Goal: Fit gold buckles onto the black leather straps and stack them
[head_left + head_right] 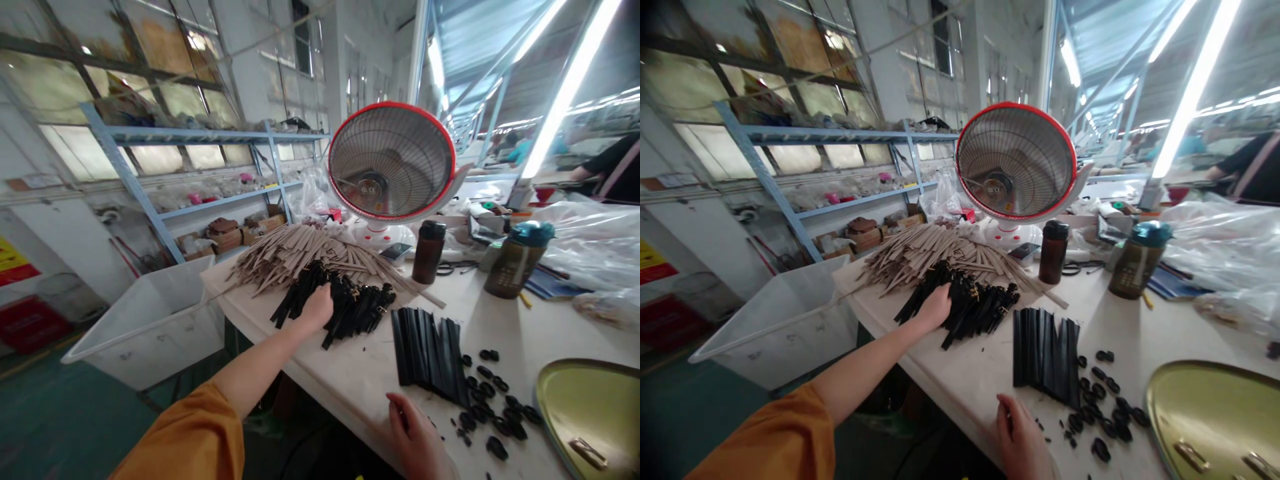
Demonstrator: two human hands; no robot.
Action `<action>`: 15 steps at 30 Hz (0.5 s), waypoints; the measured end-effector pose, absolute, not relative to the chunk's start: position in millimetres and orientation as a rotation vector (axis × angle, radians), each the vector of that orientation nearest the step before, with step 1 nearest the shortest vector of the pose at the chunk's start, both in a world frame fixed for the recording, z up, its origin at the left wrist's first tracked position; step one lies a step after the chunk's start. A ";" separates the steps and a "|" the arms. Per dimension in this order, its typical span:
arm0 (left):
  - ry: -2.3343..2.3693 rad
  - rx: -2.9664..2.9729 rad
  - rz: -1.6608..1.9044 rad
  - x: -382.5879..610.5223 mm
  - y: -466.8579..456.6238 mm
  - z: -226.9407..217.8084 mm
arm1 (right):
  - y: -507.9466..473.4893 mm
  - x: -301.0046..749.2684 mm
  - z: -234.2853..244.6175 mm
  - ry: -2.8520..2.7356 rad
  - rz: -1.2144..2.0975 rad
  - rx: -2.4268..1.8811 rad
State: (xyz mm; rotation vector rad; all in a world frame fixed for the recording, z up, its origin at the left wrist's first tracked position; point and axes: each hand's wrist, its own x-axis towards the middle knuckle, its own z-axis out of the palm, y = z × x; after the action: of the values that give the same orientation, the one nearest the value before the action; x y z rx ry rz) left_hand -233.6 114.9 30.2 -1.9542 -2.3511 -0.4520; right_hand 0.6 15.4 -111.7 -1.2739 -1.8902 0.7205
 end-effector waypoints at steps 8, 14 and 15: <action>-2.274 -1.866 -0.232 -254.9 164.0 24.7 | 13.2 -2.3 -99.1 -1.857 0.723 -1.344; -2.033 -1.985 -0.316 -253.5 152.4 32.9 | 14.4 -11.3 -95.7 -1.758 0.802 -1.343; -1.920 -2.058 -0.403 -244.2 146.2 41.9 | 14.8 -12.6 -93.5 -1.722 0.833 -1.328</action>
State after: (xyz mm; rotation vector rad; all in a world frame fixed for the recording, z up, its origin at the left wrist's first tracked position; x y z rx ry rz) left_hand -244.2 146.2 41.9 -2.0580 -1.9200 -0.4026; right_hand -12.6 14.8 -93.5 -1.3277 -1.7222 0.8334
